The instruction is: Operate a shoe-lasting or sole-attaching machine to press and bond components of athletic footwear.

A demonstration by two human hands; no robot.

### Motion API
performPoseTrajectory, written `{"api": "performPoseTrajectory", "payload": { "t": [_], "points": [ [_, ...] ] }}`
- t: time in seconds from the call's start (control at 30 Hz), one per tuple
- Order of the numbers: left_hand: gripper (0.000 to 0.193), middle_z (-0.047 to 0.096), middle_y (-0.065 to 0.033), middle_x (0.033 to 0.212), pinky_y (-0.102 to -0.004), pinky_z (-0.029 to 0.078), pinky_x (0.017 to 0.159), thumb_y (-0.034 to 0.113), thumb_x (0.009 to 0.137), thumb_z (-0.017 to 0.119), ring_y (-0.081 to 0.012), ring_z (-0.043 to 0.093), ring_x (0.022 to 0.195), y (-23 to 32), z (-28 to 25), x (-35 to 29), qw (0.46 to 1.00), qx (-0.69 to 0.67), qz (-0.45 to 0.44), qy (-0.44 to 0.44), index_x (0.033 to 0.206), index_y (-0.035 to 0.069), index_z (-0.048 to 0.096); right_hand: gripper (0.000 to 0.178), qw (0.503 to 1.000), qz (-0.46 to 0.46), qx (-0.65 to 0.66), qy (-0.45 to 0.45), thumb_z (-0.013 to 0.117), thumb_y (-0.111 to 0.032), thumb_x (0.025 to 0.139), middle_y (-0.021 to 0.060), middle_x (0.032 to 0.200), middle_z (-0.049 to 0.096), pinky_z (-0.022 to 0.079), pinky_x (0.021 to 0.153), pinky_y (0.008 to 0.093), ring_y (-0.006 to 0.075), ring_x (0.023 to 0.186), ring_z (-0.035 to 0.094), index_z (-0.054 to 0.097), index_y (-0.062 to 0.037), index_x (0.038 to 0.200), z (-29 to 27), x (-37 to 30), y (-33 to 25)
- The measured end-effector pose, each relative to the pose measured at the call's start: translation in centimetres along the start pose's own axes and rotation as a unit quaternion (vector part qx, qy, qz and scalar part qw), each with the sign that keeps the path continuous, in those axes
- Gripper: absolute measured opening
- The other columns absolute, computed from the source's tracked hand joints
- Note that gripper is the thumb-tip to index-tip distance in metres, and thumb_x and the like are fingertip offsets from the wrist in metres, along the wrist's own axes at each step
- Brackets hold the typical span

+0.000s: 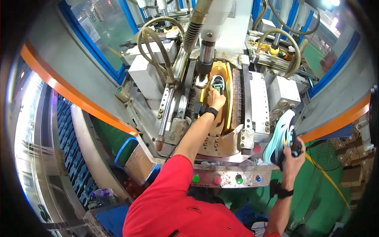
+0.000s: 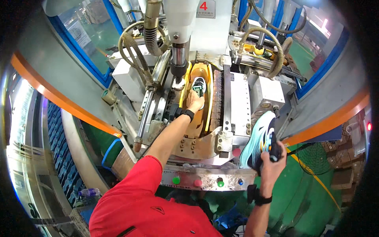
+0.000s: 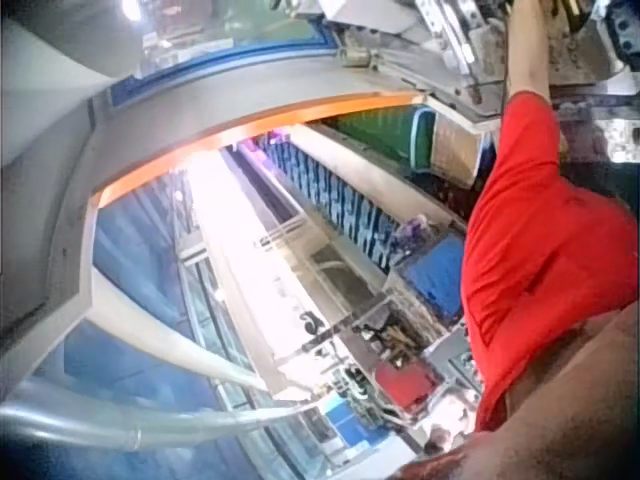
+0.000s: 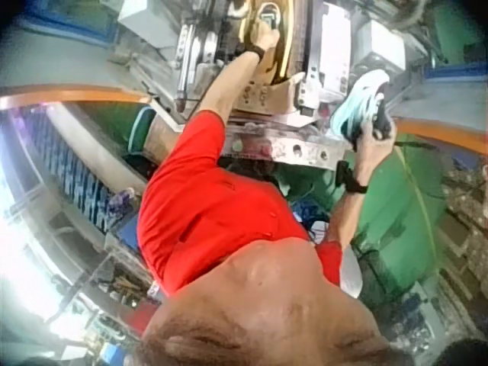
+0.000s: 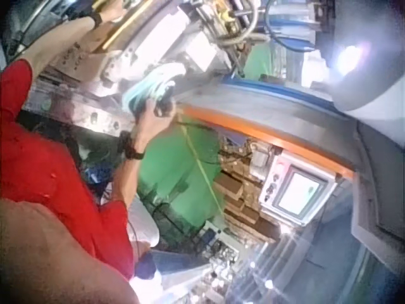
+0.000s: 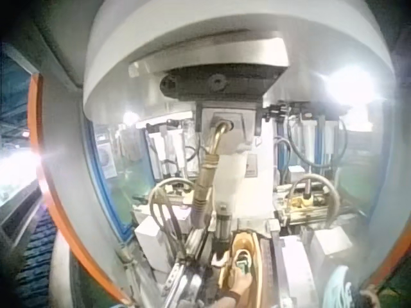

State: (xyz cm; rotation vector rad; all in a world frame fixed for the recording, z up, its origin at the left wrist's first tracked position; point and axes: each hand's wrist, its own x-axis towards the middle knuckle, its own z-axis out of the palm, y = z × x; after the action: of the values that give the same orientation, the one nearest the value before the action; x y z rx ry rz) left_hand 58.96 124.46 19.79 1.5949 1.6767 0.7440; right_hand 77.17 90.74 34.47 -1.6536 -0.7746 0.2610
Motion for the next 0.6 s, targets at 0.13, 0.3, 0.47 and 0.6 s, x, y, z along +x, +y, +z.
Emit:
{"api": "performPoseTrajectory", "payload": {
  "t": [0.13,0.3,0.47,0.6],
  "points": [
    [0.026,0.067,-0.0211,0.093,-0.0419,0.053,0.075,0.010,0.076,0.065,-0.0354,0.066,0.088,-0.4,-4.8,-2.1,0.951,-0.266,-0.135,-0.079,0.098,-0.003,0.062,0.046,0.993,-0.045,-0.082,-0.067,0.067,-0.008,0.070,0.0092,0.100,0.062,0.049,0.080,0.0290,0.0161,0.088,0.058,0.057,0.0046,0.113,5.6,8.2,-0.3],
    [0.027,0.066,-0.0071,0.098,-0.0318,0.052,0.077,0.010,0.084,0.070,-0.0179,0.064,0.088,-0.8,-14.7,-15.1,0.803,-0.526,-0.151,-0.235,0.108,-0.001,0.063,0.052,0.938,-0.101,-0.240,-0.229,0.074,-0.025,0.065,0.0231,0.085,0.066,0.052,0.069,0.0387,0.0306,0.076,0.066,0.058,0.0096,0.099,18.0,16.0,-2.8],
    [0.041,0.064,-0.0071,0.105,-0.0289,0.052,0.079,0.008,0.085,0.068,-0.0140,0.062,0.093,-4.4,-24.9,-28.0,0.830,-0.517,-0.159,-0.137,0.122,-0.005,0.054,0.052,0.865,0.001,-0.351,-0.359,0.074,-0.024,0.065,0.0287,0.106,0.065,0.052,0.088,0.0396,0.0378,0.099,0.066,0.063,0.0087,0.104,33.0,14.1,-1.6],
    [0.042,0.064,-0.0093,0.108,-0.0309,0.052,0.087,0.006,0.087,0.064,-0.0170,0.064,0.095,-7.6,-30.7,-36.0,0.866,-0.471,-0.166,0.012,0.125,-0.007,0.051,0.037,0.871,-0.165,-0.402,-0.229,0.060,-0.028,0.084,0.0233,0.095,0.068,0.054,0.079,0.0444,0.0375,0.092,0.068,0.049,0.0026,0.103,39.3,9.9,5.9]
  ]
}}
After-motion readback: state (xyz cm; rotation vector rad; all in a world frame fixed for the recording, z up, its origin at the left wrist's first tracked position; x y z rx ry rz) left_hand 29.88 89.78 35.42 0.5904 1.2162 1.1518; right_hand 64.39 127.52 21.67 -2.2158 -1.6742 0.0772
